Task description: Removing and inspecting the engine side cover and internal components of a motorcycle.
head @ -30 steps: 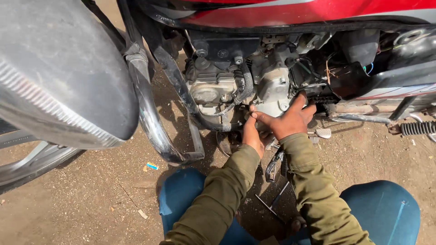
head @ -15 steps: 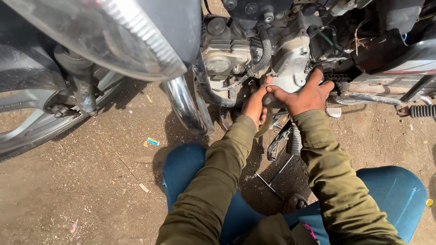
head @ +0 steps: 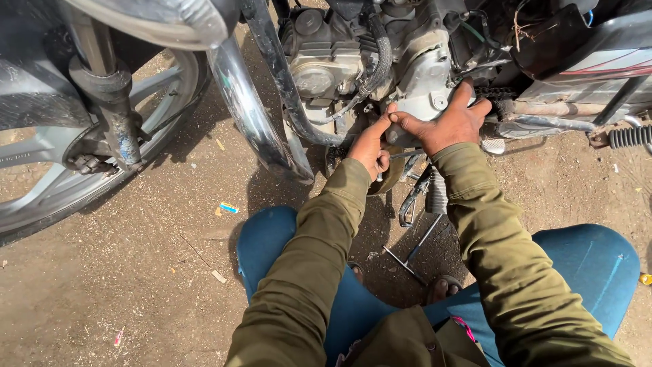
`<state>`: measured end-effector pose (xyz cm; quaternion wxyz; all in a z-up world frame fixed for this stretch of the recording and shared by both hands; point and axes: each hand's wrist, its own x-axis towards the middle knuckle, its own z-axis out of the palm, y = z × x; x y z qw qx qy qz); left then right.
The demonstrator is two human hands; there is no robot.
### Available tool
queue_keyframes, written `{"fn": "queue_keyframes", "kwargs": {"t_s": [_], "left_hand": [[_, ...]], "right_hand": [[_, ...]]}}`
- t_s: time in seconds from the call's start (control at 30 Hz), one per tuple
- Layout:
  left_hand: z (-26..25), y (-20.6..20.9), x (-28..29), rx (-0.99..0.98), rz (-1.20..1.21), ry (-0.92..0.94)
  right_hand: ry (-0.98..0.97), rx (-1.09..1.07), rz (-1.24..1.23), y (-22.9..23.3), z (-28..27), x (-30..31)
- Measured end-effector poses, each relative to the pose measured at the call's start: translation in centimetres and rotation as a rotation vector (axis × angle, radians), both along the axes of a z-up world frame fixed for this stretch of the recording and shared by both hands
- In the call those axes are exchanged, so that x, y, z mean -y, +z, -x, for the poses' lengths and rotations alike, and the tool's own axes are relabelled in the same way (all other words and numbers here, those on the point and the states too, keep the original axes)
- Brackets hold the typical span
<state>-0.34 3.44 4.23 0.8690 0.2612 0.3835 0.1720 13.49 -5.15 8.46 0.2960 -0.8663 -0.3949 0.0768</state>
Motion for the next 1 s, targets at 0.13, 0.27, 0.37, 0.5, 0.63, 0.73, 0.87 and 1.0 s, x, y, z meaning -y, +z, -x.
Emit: {"fn": "queue_keyframes", "kwargs": {"t_s": [0.13, 0.27, 0.37, 0.5, 0.63, 0.73, 0.87, 1.0], "left_hand": [[-0.6, -1.9, -0.1, 0.016, 0.075, 0.026], [-0.5, -2.7, -0.3, -0.055, -0.005, 0.019], [-0.5, -3.9, 0.0, -0.033, -0.015, 0.012], [-0.5, -4.4, 0.4, -0.024, -0.023, 0.025], [-0.4, -3.7, 0.5, -0.002, -0.04, -0.01], [-0.3, -4.0, 0.6, -0.028, 0.034, 0.032], [-0.9, -7.5, 0.0, 0.029, 0.069, 0.043], [0.4, -3.3, 0.7, 0.05, 0.002, -0.023]], "right_hand": [[0.005, -0.011, 0.037, 0.6, -0.6, -0.5], [-0.001, -0.009, 0.021, -0.5, -0.3, 0.0], [-0.005, 0.001, 0.01, 0.2, -0.1, 0.7], [0.035, -0.029, 0.003, -0.2, -1.1, 0.7], [0.075, 0.012, -0.01, -0.1, -1.3, 1.0], [0.081, 0.007, 0.045, 1.0, -0.6, 0.6], [0.06, 0.004, 0.07, 1.0, -0.4, 0.5], [0.05, 0.027, 0.016, 0.3, -0.3, 1.5]]}}
